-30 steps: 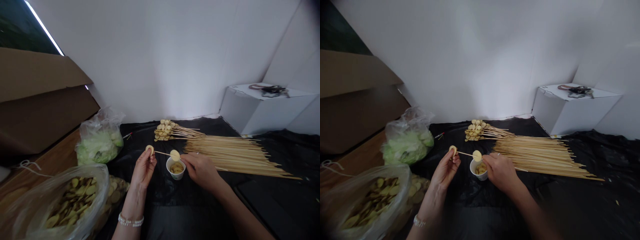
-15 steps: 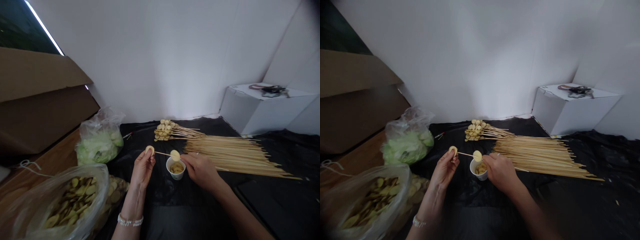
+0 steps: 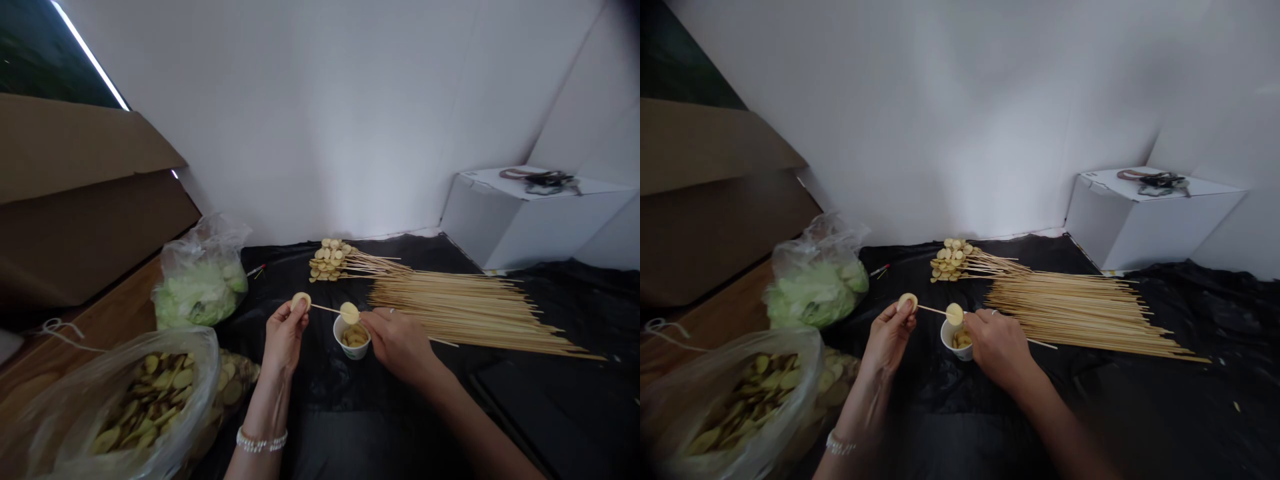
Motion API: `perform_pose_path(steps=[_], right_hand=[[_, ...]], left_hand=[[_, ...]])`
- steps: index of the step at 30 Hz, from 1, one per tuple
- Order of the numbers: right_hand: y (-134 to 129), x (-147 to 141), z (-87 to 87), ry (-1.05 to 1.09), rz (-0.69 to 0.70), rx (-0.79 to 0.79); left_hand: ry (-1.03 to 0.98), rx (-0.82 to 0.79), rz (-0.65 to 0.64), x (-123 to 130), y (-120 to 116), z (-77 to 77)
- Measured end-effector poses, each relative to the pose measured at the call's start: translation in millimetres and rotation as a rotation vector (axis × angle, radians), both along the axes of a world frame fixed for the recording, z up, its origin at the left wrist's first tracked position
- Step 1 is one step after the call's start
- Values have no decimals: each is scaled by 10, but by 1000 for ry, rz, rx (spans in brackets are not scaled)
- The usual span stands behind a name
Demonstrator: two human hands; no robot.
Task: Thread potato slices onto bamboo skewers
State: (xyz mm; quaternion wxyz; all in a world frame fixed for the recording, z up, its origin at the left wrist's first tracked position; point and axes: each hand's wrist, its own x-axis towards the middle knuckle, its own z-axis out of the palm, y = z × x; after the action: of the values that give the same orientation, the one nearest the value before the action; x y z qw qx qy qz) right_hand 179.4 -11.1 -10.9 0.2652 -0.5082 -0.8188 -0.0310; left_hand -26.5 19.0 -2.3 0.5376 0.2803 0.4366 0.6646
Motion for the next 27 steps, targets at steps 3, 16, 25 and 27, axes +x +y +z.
perform_pose_path(steps=[3,16,25,27], right_hand=[[-6,-33,-9,-7,6,-13],[56,24,-26,82,21,-51],[35,36,34,92,23,-68],[22,19,34,88,35,-66]], left_hand=[[18,-2,4,19,-7,-10],[-26,48,0,7,8,-3],[-310,-63,-67,-19,58,-26],[-327,-56,-86,-13,52,-31]])
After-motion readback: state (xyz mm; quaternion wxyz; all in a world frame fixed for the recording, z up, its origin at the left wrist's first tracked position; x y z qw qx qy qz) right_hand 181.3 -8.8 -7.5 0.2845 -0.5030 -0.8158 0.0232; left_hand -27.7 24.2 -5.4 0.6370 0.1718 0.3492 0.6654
